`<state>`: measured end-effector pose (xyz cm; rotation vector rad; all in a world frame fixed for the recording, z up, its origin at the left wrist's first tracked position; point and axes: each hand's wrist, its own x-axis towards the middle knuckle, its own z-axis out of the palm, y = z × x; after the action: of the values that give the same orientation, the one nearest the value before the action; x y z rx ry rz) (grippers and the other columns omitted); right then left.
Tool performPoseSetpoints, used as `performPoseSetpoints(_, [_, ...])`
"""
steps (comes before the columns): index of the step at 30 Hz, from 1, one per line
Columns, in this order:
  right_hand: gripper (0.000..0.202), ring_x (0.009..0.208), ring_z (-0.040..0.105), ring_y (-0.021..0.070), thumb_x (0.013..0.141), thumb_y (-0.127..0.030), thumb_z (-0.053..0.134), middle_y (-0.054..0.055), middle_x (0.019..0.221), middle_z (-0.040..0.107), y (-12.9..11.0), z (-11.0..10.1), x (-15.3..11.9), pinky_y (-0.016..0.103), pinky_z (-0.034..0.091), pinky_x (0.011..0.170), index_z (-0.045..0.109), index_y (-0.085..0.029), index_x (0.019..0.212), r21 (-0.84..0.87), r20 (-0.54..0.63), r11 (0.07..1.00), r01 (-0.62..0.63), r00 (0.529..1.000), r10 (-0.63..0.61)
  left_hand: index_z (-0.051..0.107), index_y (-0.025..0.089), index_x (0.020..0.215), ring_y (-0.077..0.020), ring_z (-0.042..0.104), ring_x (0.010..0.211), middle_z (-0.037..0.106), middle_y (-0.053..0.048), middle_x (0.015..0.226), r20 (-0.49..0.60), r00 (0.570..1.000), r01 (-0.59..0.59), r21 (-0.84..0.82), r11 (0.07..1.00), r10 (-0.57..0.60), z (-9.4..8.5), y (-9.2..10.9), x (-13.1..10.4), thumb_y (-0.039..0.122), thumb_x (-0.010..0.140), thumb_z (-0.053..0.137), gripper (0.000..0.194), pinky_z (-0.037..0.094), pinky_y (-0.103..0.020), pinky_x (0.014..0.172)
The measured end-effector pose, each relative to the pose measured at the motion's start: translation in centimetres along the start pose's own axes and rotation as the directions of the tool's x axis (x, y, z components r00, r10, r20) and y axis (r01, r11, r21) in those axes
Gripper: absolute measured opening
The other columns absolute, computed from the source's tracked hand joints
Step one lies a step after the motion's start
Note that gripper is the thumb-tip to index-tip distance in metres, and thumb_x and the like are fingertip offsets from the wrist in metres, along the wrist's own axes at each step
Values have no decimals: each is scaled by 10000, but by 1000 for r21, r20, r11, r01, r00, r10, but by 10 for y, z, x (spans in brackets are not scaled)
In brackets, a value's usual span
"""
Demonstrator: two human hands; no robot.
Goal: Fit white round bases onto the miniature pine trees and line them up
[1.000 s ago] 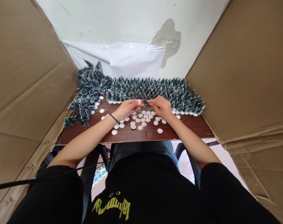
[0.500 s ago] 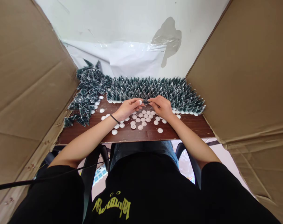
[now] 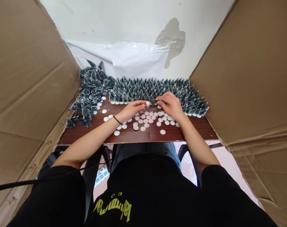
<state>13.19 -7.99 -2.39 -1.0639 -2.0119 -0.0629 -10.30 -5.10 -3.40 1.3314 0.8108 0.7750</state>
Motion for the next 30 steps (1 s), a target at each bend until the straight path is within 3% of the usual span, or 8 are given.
performPoseSetpoints(8, [176,888,605,240,942,-267,611,33,848,752,11,-43,-7,425,527,801,782,-276,982,-55,110,998,17,994,-11,750,181,1110,-130,585,763,721,-52,971,243,970,-113,330,937,32,22,13,21,233,791,710,326,442,-282,737])
performPoseSetpoints(12, [151,859,584,240,914,-263,647,31,815,738,30,-55,-19,431,498,795,791,-281,956,-111,112,994,-12,993,25,742,156,1141,-139,575,701,717,-52,902,250,968,-120,448,886,4,44,15,36,249,782,698,373,434,-290,712])
performPoseSetpoints(15, [158,859,568,244,912,-252,640,27,795,732,41,-56,-28,442,456,805,790,-290,944,-161,100,987,-15,994,31,708,125,1225,-142,534,624,690,-48,836,194,980,-84,573,816,-36,62,13,41,251,812,645,436,407,-298,661])
performPoseSetpoints(19, [173,912,551,264,921,-238,623,32,811,757,44,-50,-35,458,399,823,787,-292,938,-230,123,973,13,992,16,759,120,1009,-160,520,633,631,-31,708,210,978,-158,709,688,9,77,3,46,230,810,608,272,402,-296,667])
performPoseSetpoints(24, [212,923,524,267,930,-213,586,40,819,765,43,-45,-38,470,373,839,786,-282,941,-293,182,955,51,983,3,732,144,793,-214,543,769,561,-51,707,224,961,-278,747,604,165,78,-14,55,153,766,598,137,457,-345,819])
performPoseSetpoints(30, [242,885,488,250,935,-187,559,28,723,720,48,-40,-34,475,376,828,755,-283,830,-348,196,932,95,980,-27,745,139,787,-274,568,900,576,-94,805,306,937,-343,709,616,169,71,-19,57,122,759,602,147,426,-441,996])
